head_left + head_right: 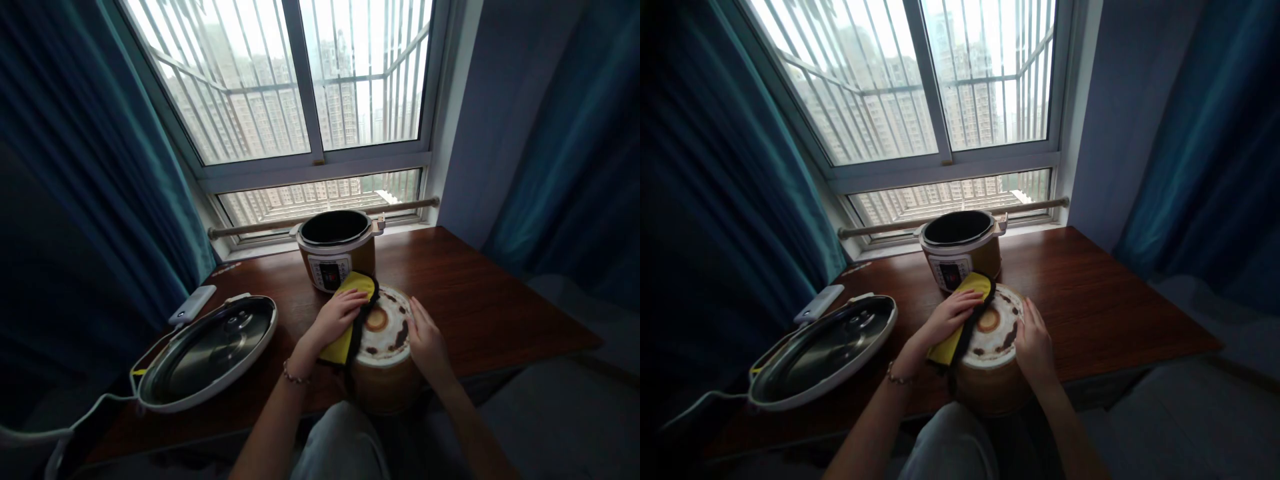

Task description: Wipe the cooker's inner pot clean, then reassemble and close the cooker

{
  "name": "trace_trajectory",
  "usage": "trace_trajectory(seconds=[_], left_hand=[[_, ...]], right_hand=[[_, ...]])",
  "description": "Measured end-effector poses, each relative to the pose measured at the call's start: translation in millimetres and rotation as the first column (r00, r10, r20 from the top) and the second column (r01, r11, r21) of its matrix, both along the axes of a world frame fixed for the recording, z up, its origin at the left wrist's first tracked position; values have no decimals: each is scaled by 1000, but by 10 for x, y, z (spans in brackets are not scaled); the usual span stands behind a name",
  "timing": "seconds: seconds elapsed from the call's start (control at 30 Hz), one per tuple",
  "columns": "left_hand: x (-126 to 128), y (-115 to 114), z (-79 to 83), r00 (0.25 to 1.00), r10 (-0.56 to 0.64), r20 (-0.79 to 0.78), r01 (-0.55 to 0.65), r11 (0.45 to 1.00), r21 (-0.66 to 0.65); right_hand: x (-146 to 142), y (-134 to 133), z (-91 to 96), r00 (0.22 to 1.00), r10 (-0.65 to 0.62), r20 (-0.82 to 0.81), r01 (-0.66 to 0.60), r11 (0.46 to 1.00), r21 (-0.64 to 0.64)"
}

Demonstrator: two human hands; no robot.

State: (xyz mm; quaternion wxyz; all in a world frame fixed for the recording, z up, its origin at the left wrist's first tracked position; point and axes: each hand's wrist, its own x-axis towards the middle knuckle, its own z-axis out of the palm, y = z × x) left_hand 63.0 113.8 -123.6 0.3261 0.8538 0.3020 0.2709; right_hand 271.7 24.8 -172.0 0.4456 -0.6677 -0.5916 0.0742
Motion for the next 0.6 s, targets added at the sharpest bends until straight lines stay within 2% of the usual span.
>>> trace_trajectory(seconds=[0.07, 0.13, 0.2, 0.3, 0.43, 0.53, 0.6], left_hand=[[-29, 144, -99, 961, 118, 252, -51, 964, -260], [-71, 215, -230, 843, 312, 438, -46, 854, -519], [-110, 196, -367, 737, 461, 495, -47, 765, -642], [-142, 5, -559, 655, 568, 499, -95, 717, -690], [-145, -390, -794, 564, 673, 479, -149, 653, -743], [-152, -623, -928, 400, 802, 444, -259, 563, -785], [-167, -717, -965, 324, 849, 417, -354, 518, -779]], right_hand=[[-3, 5, -6, 1000, -6, 1, 6, 1000, 3], [-7, 11, -15, 1000, -9, -1, 9, 1000, 3], [-10, 16, -31, 1000, -11, -2, 11, 1000, 3], [-13, 21, -61, 1000, -21, -4, 21, 1000, 3], [-15, 29, -90, 999, -24, -24, 25, 1000, 6], [-15, 34, -108, 999, -15, -48, 15, 1000, -4], [-12, 38, -125, 998, -15, -69, 14, 1000, -17]])
